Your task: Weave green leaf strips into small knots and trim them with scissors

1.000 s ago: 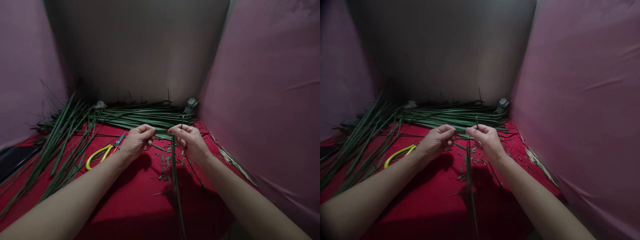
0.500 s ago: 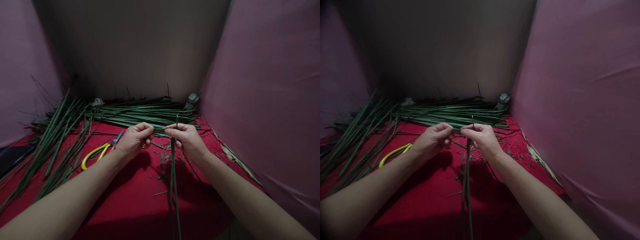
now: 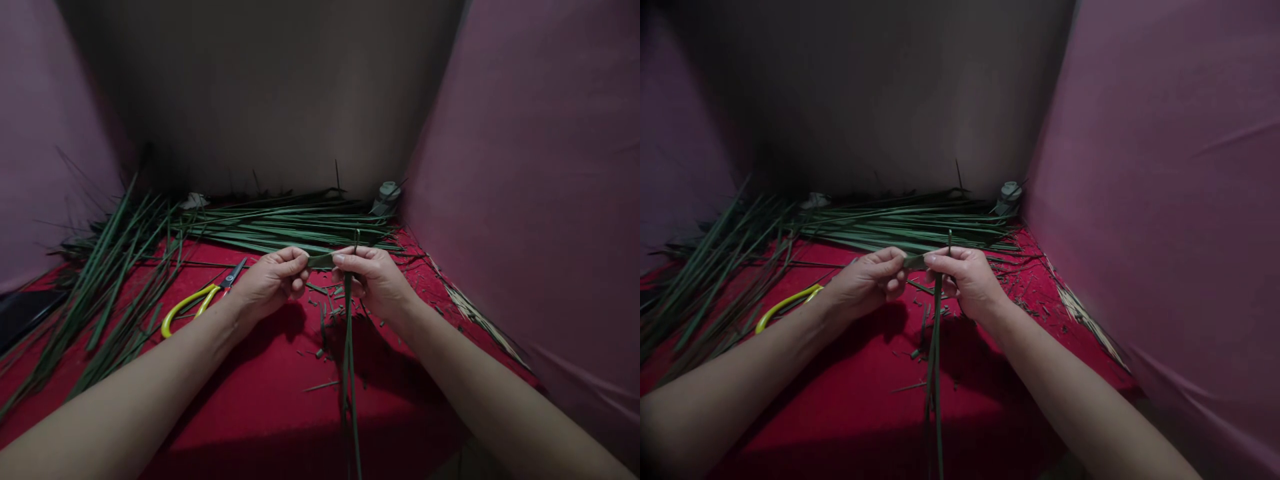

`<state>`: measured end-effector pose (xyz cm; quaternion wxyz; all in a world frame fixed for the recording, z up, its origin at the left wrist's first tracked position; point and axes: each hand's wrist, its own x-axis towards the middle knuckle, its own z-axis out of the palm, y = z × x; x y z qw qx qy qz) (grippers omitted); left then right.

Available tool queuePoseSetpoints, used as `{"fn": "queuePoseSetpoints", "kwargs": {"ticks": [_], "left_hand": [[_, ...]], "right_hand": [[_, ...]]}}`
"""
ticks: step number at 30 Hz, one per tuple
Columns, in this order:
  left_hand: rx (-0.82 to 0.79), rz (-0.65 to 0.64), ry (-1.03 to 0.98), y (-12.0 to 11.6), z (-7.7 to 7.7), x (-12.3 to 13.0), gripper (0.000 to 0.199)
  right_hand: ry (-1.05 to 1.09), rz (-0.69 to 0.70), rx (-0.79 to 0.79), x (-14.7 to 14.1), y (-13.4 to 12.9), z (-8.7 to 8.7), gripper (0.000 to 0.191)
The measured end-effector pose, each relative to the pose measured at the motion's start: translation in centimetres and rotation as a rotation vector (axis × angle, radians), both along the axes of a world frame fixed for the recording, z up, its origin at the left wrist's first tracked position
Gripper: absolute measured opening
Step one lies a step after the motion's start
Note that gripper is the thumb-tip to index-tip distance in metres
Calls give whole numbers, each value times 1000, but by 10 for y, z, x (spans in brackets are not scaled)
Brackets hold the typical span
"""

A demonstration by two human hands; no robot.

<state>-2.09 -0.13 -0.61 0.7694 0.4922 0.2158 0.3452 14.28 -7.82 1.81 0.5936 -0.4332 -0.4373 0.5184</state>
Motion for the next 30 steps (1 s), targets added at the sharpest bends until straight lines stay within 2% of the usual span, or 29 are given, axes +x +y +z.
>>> {"fn": "queuePoseSetpoints", "kwargs": {"ticks": [9, 15, 19, 25, 27, 30], "left_hand": [[-60, -72, -7, 0, -2, -1, 21], [-73, -94, 5, 1, -5, 0, 22], [-79, -85, 9, 0, -3, -1, 21], [-88, -49, 21, -3, -2, 2, 18], [-81, -32, 27, -4, -2, 3, 17], [-62, -5, 44, -5, -2, 4, 17]], "right_hand": [[146, 63, -40, -1, 2, -5, 15], [145, 63, -34, 2, 2, -8, 15], [70, 16, 13, 1, 2, -10, 18], [-221, -230, 248, -7, 2, -12, 7], [-275, -235, 228, -7, 2, -12, 6], [-244, -170, 148, -6, 3, -14, 12]]}}
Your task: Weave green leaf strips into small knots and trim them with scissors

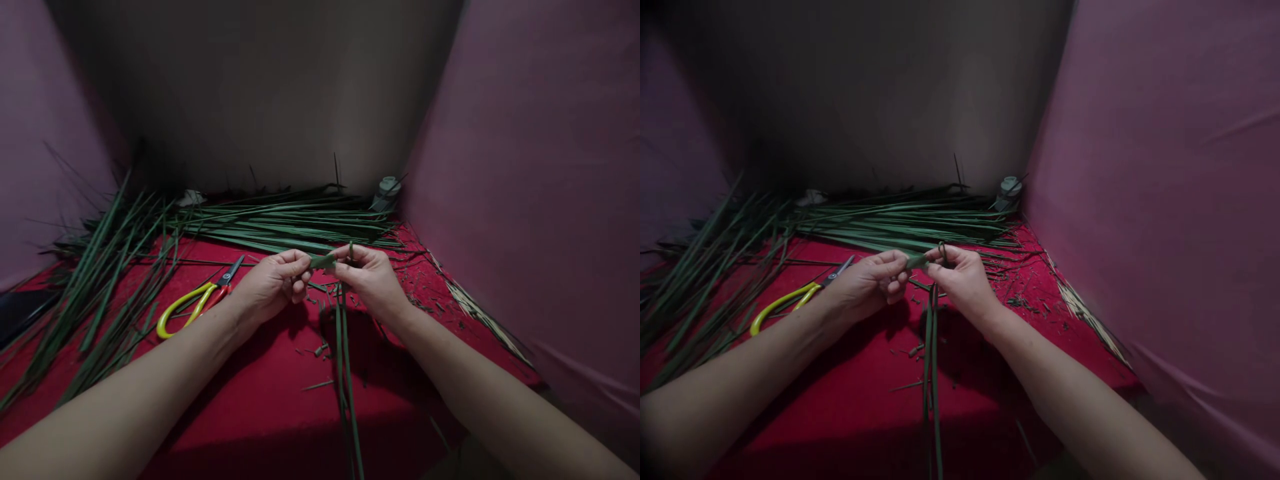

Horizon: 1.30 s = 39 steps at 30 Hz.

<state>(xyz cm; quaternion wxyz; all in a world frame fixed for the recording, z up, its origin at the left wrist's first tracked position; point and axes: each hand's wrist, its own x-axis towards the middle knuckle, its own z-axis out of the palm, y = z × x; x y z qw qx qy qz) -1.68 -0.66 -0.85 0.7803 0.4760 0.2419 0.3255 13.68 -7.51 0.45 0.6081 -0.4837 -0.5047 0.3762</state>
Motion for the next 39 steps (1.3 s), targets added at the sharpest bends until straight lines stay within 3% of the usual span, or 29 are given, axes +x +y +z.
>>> {"fn": "queuePoseSetpoints", "kwargs": {"ticks": [7, 16, 26, 33, 39], "left_hand": [[72, 47, 61, -8, 2, 2, 18], [124, 48, 81, -15, 1, 5, 19], [486, 60, 281, -21, 14, 2, 9], [552, 67, 302, -18, 11, 2, 6], [629, 114, 248, -21, 13, 0, 6]], "right_hand": [[90, 119, -30, -1, 3, -3, 16], [278, 95, -211, -2, 4, -5, 24], [356, 166, -334, 2, 6, -9, 20], [315, 162, -310, 3, 5, -10, 24], [342, 240, -346, 6, 5, -11, 26]]}}
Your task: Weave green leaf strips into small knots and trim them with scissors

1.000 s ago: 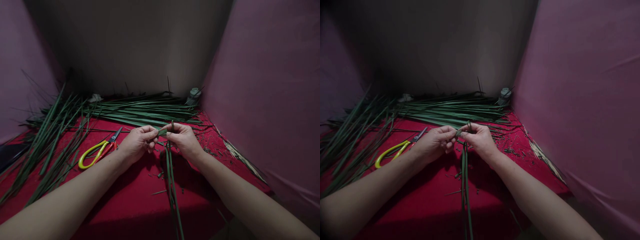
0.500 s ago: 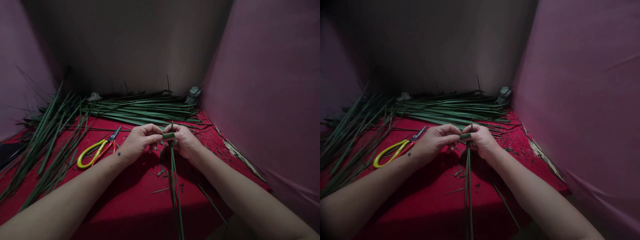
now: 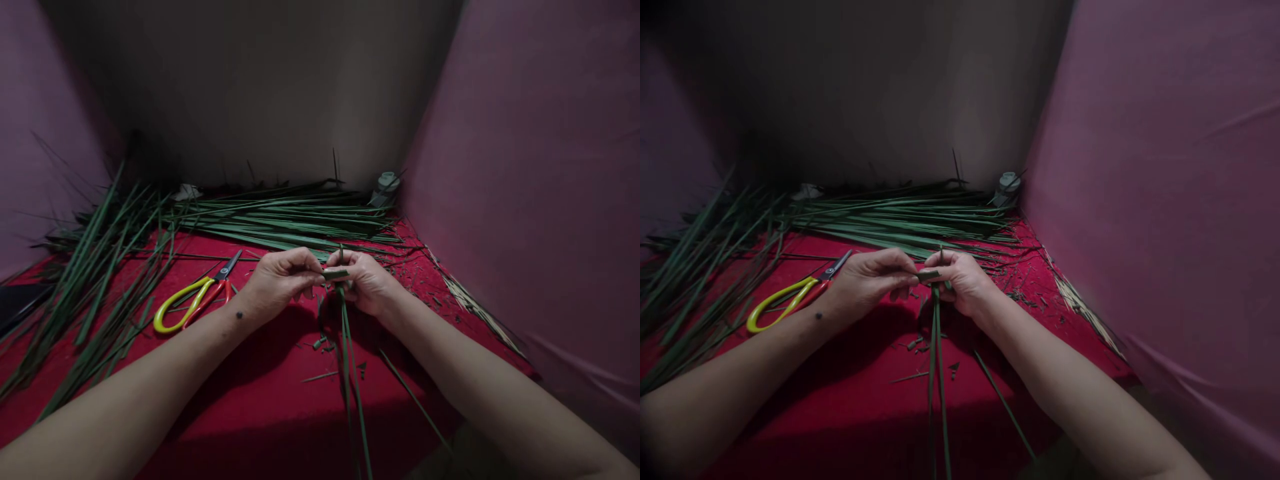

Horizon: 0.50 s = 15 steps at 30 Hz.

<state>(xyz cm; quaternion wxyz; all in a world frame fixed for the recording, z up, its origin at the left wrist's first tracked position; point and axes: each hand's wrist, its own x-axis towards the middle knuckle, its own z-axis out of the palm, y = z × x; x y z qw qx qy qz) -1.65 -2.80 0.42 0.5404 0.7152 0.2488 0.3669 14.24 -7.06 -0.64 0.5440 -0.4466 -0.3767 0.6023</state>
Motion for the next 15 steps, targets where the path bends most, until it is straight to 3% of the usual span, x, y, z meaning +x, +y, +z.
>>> {"fn": "queuePoseSetpoints", "kwargs": {"ticks": [6, 10, 15], "left_hand": [[-96, 43, 18, 3, 3, -2, 6], [-63, 128, -56, 7, 3, -3, 6], [-31, 117, -8, 8, 2, -3, 7]], "right_hand": [[70, 5, 55, 3, -4, 6, 24], [140, -37, 103, 1, -5, 9, 30], [128, -73, 133, -1, -4, 3, 24]]}}
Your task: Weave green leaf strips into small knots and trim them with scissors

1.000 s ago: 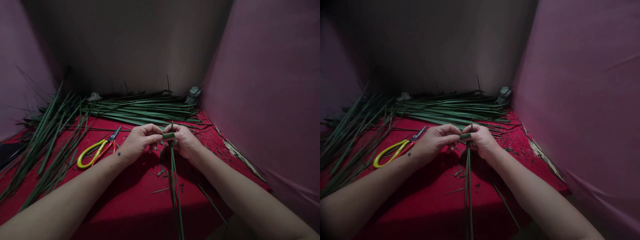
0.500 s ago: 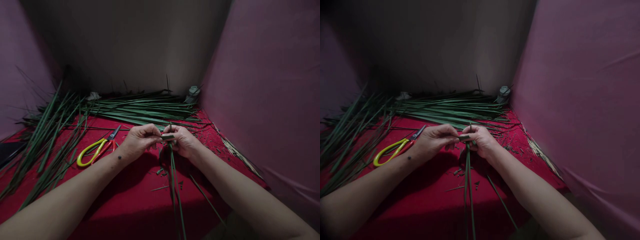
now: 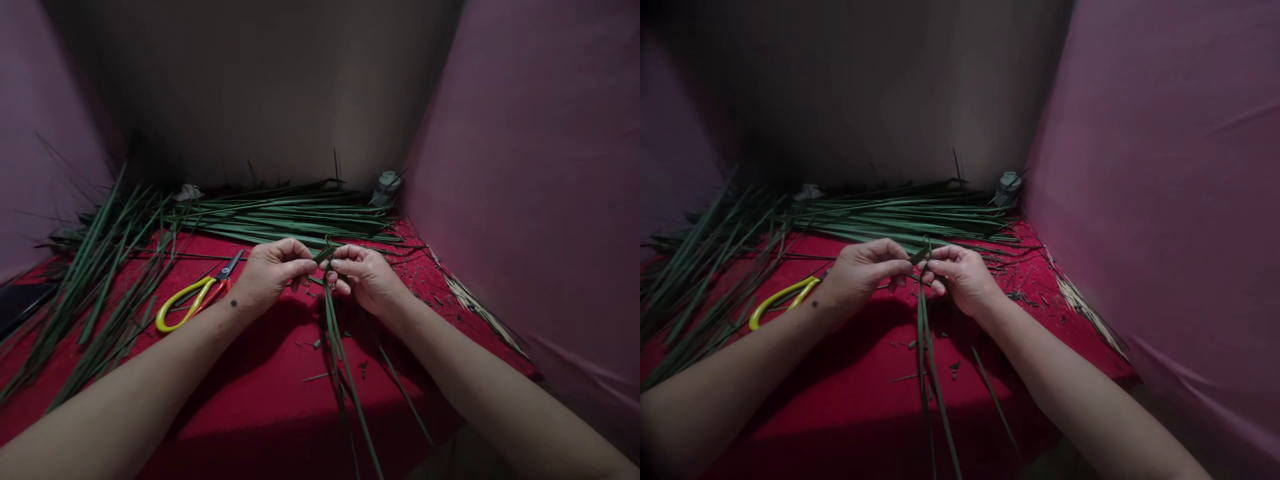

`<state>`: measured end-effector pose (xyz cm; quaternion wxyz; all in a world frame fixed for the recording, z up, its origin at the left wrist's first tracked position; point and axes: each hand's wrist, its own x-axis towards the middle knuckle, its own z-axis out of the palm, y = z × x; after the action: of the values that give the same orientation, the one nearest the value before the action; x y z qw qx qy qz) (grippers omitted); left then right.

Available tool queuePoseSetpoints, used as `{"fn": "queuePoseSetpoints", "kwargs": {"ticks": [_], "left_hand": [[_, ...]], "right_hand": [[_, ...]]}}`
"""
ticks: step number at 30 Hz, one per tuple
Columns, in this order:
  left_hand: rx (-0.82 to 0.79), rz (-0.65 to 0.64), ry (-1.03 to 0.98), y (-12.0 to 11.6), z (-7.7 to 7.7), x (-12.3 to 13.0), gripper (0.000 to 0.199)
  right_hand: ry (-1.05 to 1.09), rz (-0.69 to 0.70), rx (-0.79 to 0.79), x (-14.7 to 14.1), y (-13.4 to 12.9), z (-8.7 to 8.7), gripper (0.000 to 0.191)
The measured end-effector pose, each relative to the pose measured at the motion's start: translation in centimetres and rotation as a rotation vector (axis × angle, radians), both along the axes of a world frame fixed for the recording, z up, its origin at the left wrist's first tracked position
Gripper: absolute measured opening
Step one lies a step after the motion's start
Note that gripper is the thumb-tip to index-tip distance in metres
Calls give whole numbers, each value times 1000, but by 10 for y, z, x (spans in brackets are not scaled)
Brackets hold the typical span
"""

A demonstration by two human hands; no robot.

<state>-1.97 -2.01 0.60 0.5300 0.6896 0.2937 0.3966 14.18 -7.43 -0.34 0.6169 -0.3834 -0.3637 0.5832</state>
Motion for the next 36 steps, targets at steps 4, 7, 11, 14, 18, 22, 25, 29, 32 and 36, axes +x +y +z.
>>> {"fn": "queuePoseSetpoints", "kwargs": {"ticks": [4, 7, 11, 14, 18, 22, 25, 29, 32, 36], "left_hand": [[5, 5, 29, 0, -1, 0, 9], [27, 34, 43, -2, 0, 0, 8], [32, 46, 36, -4, 2, 1, 5], [12, 32, 32, -4, 2, 2, 7], [-44, -19, 84, -3, 2, 1, 10], [-140, -24, 79, -3, 3, 2, 15], [-159, -8, 49, -4, 2, 3, 27], [-97, -1, 43, -5, 1, 5, 36], [-71, -1, 60, -6, 1, 5, 32], [-66, 23, 10, -7, 2, 4, 30]], "right_hand": [[-15, 21, -20, 1, 0, -4, 27], [-60, 29, -31, -1, -1, -4, 27], [-132, 12, -6, -4, -2, -4, 26], [-176, 0, 21, -6, -3, -5, 27], [-264, -22, 60, -7, -5, -4, 24], [-401, -40, 56, -9, -9, 0, 19], [-446, -44, 43, -9, -10, 1, 18], [-462, -12, 44, -9, -8, -3, 17], [-469, 2, 43, -8, -7, -6, 16], [-298, 47, 52, -10, -6, -6, 17]]}}
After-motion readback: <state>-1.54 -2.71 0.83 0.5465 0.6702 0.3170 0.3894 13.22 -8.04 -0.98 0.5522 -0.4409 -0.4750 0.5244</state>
